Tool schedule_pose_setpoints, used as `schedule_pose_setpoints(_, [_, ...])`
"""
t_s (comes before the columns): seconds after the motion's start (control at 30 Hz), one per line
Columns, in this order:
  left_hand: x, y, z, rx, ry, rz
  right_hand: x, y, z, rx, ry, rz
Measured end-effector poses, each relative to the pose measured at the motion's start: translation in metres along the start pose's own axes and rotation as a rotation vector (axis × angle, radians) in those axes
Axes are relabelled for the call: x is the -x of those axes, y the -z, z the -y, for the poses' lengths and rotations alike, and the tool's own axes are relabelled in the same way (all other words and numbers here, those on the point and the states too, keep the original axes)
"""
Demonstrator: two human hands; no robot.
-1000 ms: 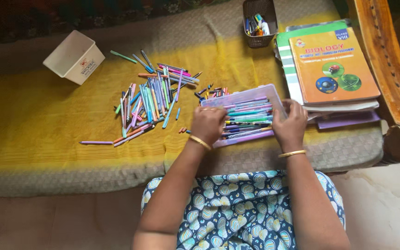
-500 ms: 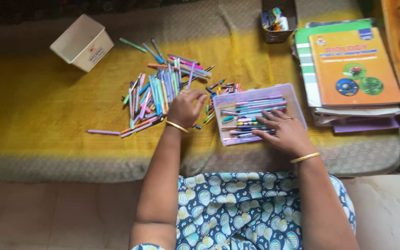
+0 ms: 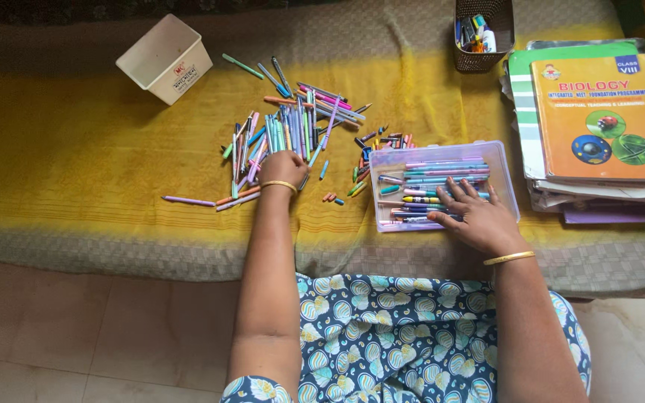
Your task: The person sits on the floor and organizes scattered colored pens and pencils into a clear plastic container. They also stack several textbooks and notebooks on a wooden bench beside them.
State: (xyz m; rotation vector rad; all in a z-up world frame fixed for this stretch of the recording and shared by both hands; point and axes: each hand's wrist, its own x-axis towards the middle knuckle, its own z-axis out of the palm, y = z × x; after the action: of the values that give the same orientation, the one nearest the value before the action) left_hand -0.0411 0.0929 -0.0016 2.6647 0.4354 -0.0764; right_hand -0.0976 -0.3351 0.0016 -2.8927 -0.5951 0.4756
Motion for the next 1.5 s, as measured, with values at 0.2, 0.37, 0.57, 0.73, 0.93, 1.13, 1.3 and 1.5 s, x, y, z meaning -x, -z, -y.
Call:
schedule_pose_setpoints(0.2, [0.014, 0.0, -0.041, -0.31, 0.121, 0.038, 0.009, 0.01, 0.009, -0.079, -0.01, -0.044])
schedule_pose_setpoints(0.37, [0.045, 0.01, -0.082, -0.352, 0.041, -0.438, 0.012, 0.016, 0.013, -0.164, -0.013, -0.016])
schedule_pose_setpoints(0.57, [0.1, -0.019, -0.152, 0.022, -0.534, -0.311, 0.009, 0.015, 0.011, -0.16, 0.023, -0.18])
schedule_pose_setpoints(0.73, [0.103, -0.049, -0.167, -0.133, -0.699, -0.23, 0.017, 0.017, 0.014, -0.417, -0.055, -0.589])
schedule_pose_setpoints(0.93, [0.095, -0.09, -0.176, -0.147, -0.792, -0.242, 0.016, 0.018, 0.024, -0.392, -0.098, -0.722])
schedule_pose_setpoints(1.13, [0.095, -0.09, -0.183, -0.075, -0.823, -0.126, 0.009, 0.009, 0.029, -0.177, 0.012, -0.584])
schedule_pose_setpoints(1.3, [0.09, -0.065, -0.172, 0.179, -0.808, -0.254, 0.005, 0.001, 0.019, -0.135, -0.097, -0.323])
schedule_pose_setpoints(1.5, [0.031, -0.012, -0.093, 0.086, -0.343, -0.396, 0.003, -0.007, 0.01, -0.071, -0.154, -0.207])
